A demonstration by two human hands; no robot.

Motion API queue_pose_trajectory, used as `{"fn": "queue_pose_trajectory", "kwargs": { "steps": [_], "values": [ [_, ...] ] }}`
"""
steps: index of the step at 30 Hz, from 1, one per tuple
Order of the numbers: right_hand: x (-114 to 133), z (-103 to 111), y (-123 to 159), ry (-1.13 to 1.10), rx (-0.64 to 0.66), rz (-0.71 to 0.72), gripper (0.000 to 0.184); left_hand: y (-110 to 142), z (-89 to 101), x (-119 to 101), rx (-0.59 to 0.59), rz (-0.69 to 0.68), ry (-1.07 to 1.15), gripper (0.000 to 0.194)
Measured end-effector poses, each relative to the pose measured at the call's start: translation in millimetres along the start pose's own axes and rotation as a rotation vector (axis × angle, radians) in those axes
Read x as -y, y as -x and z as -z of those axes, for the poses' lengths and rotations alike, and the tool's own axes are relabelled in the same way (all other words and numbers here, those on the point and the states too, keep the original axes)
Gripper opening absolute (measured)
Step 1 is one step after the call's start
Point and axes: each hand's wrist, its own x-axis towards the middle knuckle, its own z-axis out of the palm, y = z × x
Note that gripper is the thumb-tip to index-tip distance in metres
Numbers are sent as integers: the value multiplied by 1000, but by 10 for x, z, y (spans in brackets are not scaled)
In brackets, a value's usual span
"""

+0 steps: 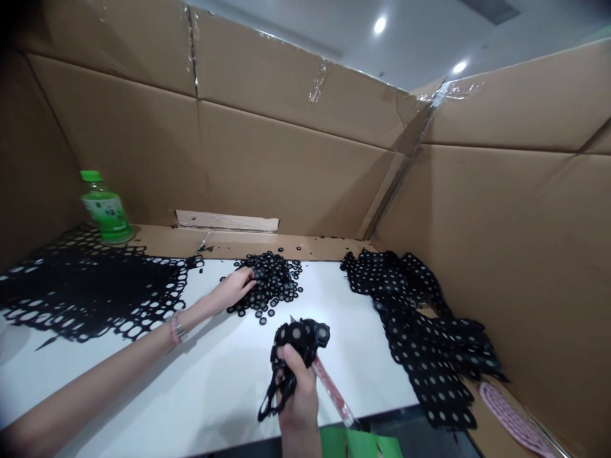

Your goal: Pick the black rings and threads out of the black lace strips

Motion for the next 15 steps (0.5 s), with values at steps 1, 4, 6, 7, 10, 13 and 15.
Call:
{"fn": "queue_pose_trajectory", "kwargs": {
  "steps": [1, 4, 6, 7, 10, 13, 15],
  "values": [
    [-13, -22, 5, -45, -19, -67, 19, 19, -2, -40, -6, -19, -13, 13],
    [-46, -59, 1, -126, -33, -174, 27, 211, 14, -316, 71, -156, 53, 24],
    [-59, -54, -12, -105, -9, -159, 29, 403, 58, -560, 258, -255, 232, 27],
    [-63, -44, -20, -83, 3, -147, 31, 495, 90, -677, 365, -290, 343, 30],
    [-63, 12, -41, 5, 31, -108, 32, 680, 205, -931, 522, -272, 465, 26],
    [-43, 77, -46, 129, 63, -70, 29, 714, 319, -1032, 477, -198, 468, 24],
    [-23, 100, -35, 220, 77, -16, 30, 699, 383, -1061, 453, -187, 468, 23]
  ]
}}
